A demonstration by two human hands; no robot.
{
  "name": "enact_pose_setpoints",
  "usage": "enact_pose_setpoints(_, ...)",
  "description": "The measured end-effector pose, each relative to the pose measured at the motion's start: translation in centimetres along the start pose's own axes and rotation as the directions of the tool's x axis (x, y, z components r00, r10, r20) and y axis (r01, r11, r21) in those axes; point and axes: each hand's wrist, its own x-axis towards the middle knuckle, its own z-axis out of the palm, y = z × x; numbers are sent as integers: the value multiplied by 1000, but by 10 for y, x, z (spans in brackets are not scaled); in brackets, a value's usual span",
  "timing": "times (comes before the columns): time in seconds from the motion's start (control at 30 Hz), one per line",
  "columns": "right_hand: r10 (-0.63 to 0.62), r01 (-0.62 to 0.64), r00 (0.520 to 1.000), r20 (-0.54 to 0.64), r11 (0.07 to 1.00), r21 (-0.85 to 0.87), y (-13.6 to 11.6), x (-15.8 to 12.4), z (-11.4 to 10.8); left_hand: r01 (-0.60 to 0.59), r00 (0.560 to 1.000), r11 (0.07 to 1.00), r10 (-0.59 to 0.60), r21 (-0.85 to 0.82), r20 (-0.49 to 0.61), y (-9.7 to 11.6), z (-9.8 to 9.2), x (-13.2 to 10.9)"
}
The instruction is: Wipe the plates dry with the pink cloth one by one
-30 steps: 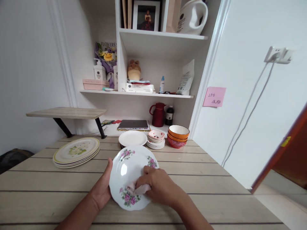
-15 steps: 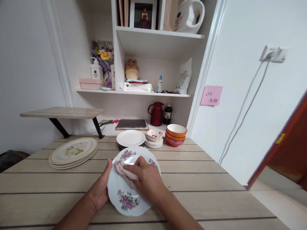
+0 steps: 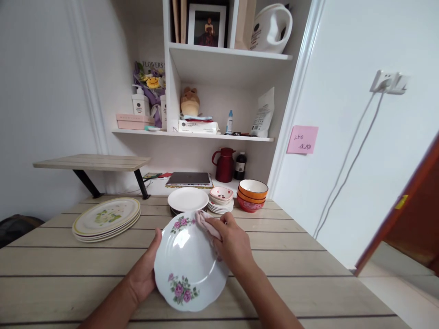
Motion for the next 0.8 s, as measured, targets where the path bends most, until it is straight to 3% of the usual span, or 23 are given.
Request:
enact_pose_setpoints(0.17, 20, -19, 1000, 3, 997, -72, 6, -1, -6, -90, 995, 996, 90, 1, -41, 3, -9, 3)
enact_pose_setpoints(0.33, -43, 58, 985, 165, 994, -88, 4, -4, -9, -152, 988, 988, 152, -36, -7, 5, -18, 8)
enact_pose_setpoints(0.53, -219, 211, 895, 389, 975, 64, -4, -11, -9, -153, 987, 983, 157, -101, 34, 4, -22, 11)
enact_pose_setpoints(0.8, -352, 275, 826, 440, 933, 231, -25, -20, -3, -166, 985, 978, 170, -130, 18, 1, -24, 14)
